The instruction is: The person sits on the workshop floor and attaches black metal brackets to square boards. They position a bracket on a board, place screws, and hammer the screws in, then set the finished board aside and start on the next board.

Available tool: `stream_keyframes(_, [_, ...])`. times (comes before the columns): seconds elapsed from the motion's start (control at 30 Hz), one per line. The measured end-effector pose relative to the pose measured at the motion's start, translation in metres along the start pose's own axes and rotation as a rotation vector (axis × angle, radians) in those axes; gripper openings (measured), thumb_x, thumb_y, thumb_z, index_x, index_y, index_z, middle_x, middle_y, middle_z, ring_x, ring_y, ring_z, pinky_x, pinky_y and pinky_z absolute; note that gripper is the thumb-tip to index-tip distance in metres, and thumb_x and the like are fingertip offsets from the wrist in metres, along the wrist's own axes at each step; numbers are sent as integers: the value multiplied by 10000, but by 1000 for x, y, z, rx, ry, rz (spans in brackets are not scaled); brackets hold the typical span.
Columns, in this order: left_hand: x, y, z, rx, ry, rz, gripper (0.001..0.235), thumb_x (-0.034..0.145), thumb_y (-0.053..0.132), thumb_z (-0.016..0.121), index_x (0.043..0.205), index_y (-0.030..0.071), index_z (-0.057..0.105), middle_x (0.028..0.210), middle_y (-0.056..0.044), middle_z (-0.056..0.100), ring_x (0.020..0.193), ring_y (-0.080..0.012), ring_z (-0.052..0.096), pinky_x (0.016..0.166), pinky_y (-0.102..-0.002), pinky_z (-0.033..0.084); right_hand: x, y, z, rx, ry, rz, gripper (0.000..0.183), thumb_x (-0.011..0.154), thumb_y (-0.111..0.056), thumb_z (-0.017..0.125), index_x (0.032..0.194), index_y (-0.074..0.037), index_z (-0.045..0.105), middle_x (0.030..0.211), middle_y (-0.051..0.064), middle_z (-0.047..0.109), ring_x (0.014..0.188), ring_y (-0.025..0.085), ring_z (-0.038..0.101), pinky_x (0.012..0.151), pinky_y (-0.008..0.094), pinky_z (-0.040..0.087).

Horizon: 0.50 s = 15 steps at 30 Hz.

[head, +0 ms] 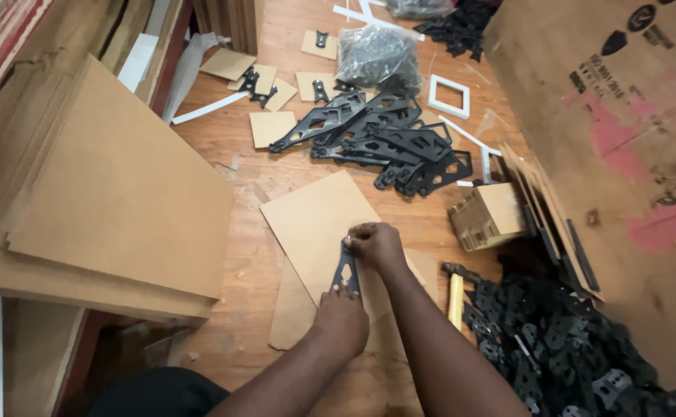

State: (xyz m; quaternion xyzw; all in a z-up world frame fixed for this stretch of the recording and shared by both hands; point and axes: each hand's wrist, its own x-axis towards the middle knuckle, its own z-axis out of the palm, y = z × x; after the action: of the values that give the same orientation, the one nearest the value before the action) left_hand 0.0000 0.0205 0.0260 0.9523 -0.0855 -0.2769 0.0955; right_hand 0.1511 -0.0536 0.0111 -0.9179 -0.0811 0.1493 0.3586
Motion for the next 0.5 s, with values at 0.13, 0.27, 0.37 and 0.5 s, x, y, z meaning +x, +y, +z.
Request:
stream_keyframes(0.13, [13,-1,18,-7,70,1,624,1022,199,470,1542,-113,324,1624,-380,226,1480,-473,335,1143,-540,332,-21,45,-31,-72,182,-196,403,813,-232,832,1170,-64,749,1013,132,781,877,234,750,797,355,583])
stream_keyframes(0.27, [10,0,16,-11,59,-13,604,1014,201,475,1531,-86,350,1602,-356,271,1475,-448,344,1129,-528,353,-116,50,-73,-202,461,243,427,807,-314,784,1126,-32,743,1128,200,741,1006,346,722,864,443,570])
stream_keyframes(0.37, [-5,2,7,-2,84,-13,542,1015,199,477,1482,-75,451,1563,-330,390,1440,-415,425,1108,-498,398,-159,72,-70,-428,484,524,506,763,-315,805,1154,-18,683,1187,259,679,1049,432,672,839,512,558])
stream_keyframes(0.5, [26,-6,42,-25,293,-17,499,977,180,477,1439,-7,493,1472,-318,461,1323,-391,509,997,-483,446,-170,91,-61,-357,407,653,376,907,-318,709,1109,-2,699,1120,259,737,1000,421,719,837,512,591])
